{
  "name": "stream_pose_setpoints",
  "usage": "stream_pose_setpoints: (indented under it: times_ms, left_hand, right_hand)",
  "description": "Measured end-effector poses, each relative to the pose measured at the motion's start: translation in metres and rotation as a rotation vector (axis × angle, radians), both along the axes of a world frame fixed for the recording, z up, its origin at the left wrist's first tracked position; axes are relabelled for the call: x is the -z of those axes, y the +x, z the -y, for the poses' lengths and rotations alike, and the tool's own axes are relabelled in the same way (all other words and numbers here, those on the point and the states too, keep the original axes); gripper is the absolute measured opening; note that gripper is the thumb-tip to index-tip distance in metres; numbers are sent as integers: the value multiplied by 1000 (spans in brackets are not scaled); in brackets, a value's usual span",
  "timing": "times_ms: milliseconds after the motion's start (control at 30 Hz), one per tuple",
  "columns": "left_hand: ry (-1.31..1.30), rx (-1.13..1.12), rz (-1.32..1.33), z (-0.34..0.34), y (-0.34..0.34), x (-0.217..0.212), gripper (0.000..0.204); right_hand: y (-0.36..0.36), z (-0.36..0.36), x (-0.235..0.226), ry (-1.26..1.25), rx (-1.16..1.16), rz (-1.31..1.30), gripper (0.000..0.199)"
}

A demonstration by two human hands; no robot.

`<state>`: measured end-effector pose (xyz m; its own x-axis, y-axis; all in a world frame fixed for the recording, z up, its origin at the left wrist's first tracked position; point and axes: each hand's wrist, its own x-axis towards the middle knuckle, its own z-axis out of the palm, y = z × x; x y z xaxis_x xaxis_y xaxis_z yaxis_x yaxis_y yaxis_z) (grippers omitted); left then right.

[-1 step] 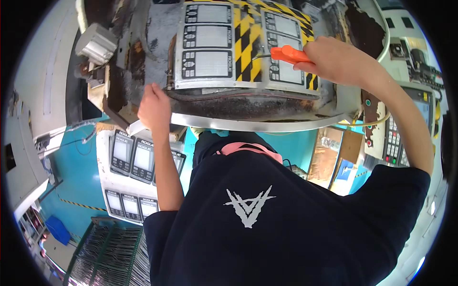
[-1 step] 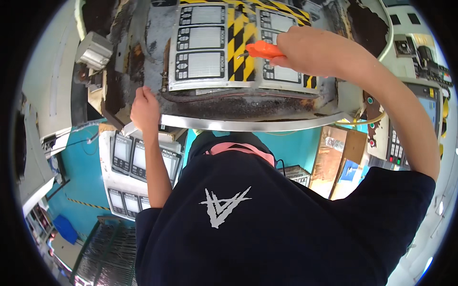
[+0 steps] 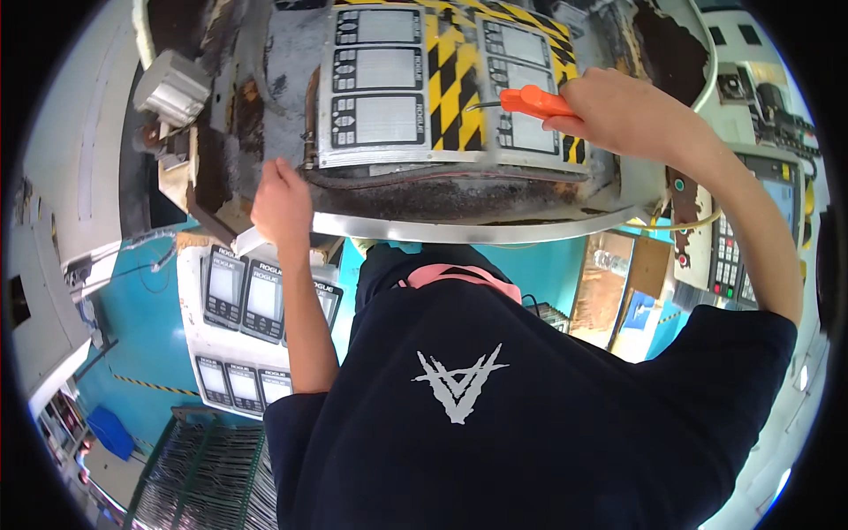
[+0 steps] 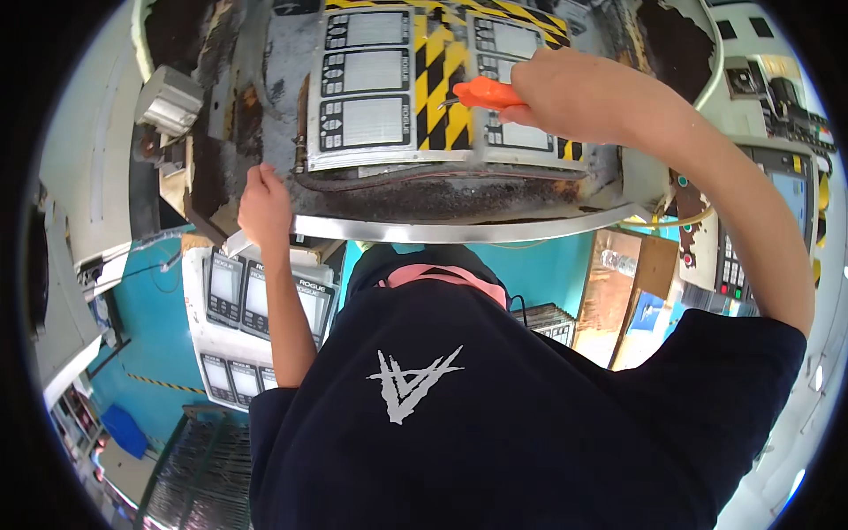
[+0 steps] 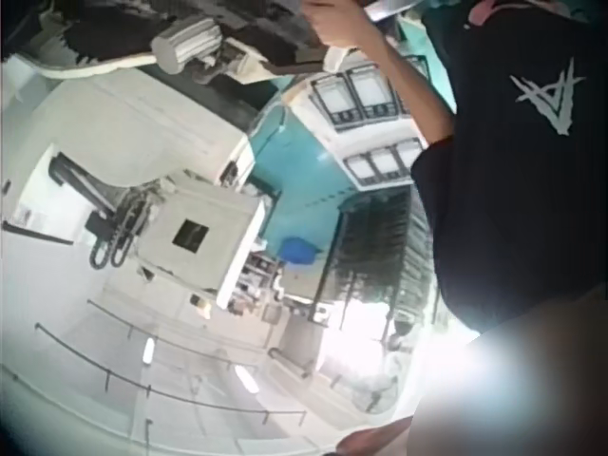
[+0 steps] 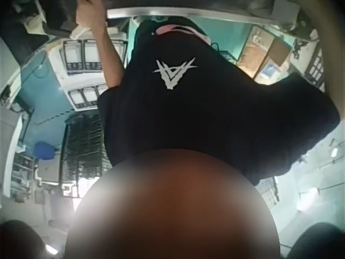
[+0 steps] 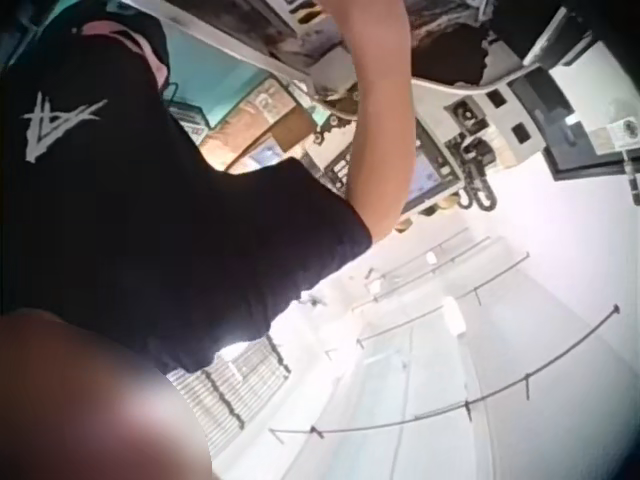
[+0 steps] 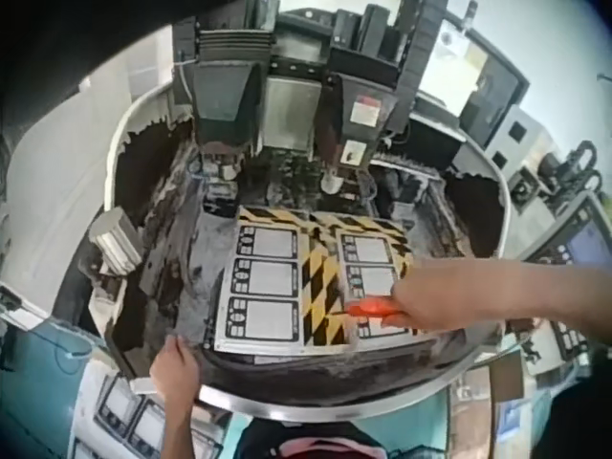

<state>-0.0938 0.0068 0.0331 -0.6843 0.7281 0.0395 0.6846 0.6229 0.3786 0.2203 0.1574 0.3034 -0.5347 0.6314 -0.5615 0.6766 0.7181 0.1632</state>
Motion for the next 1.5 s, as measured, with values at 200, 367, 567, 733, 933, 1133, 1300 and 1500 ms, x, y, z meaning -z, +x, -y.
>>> stream_pose_setpoints:
  times_ms: [200,367,567,733,933,1133,1300,1500]
  left_hand:
    - [-52,28,33,-1,1,-2,35]
    - [-116,16,37,-2,1,-7,37]
    - [-108,25,23,-5,2,-5,39]
    - [-124,25,16,-6,3,-8,40]
    - [-143,17,6,-5,3,-9,38]
    - [-86,43,-29,-3,1,-1,37]
    - [-87,36,13,-6,7,-10,36]
    - [-120,38,-12,-7,1,-5,36]
  right_hand:
    - [44,25,-8,84,53,3,45]
    - [87,34,-2,100,81,58,44]
    - [130,50,4,153,94,31,43]
    - [153,56,11,104,226,177,42]
    - [174,58,34,244,258,-55,41]
    - [189,48,71,258,346,-83,39]
    - [251,19,110,346,407,-157,40]
    - [261,-7,137,382,577,-223,29]
